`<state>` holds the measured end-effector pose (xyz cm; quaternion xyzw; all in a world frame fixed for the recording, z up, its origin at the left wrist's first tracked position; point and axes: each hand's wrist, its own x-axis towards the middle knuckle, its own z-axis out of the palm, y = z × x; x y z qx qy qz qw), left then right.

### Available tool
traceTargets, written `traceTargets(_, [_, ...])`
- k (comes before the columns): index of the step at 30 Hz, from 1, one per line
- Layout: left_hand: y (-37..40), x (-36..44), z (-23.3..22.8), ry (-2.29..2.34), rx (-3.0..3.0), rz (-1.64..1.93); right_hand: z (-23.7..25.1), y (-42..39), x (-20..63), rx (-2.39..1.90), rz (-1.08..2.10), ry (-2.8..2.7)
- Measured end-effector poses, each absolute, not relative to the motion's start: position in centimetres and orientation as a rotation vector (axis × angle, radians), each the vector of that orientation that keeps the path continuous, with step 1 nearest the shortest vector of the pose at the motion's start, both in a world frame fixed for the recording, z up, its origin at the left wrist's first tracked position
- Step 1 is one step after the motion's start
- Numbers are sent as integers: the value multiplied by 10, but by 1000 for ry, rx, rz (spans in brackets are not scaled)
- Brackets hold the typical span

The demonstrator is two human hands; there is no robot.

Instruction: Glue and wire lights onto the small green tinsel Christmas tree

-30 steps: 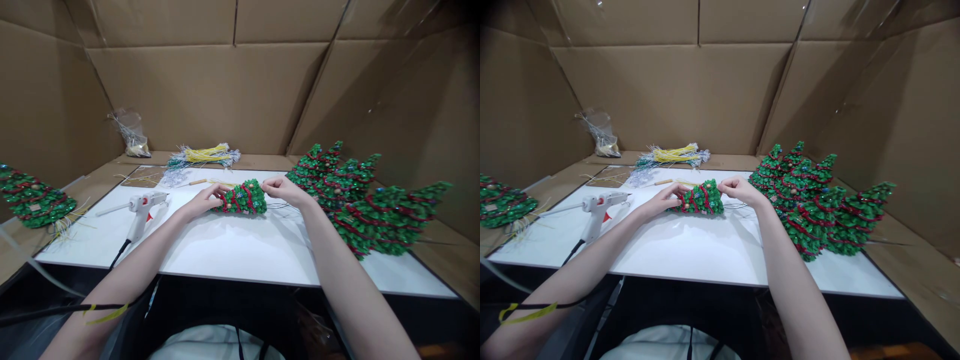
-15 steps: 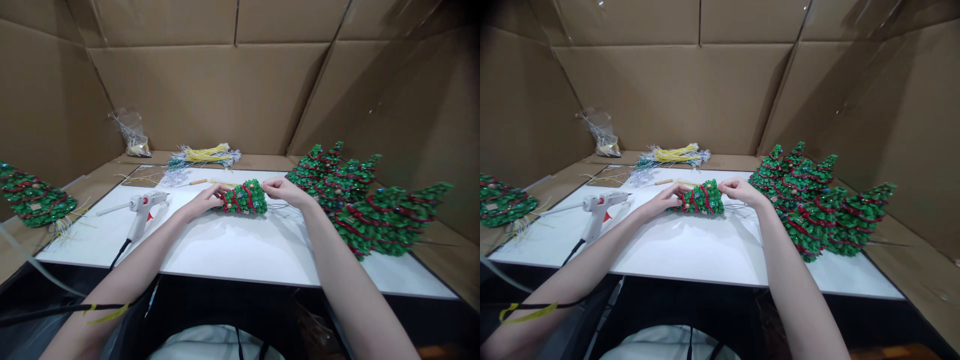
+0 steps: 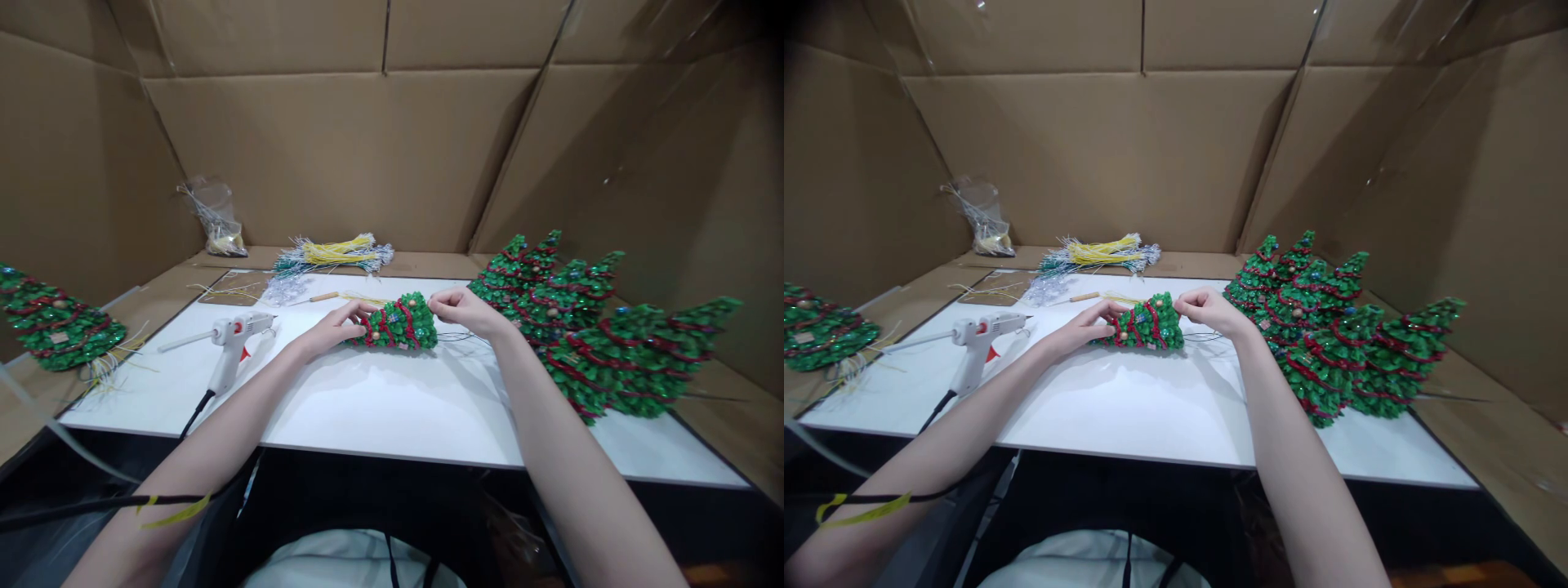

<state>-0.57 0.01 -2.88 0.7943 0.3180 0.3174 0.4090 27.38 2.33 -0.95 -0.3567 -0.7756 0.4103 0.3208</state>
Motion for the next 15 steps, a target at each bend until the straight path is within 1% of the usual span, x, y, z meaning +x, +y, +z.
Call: traceTargets(15, [1,-5,-30,775,1984,808,-7,21,274,-933,1016,-2055])
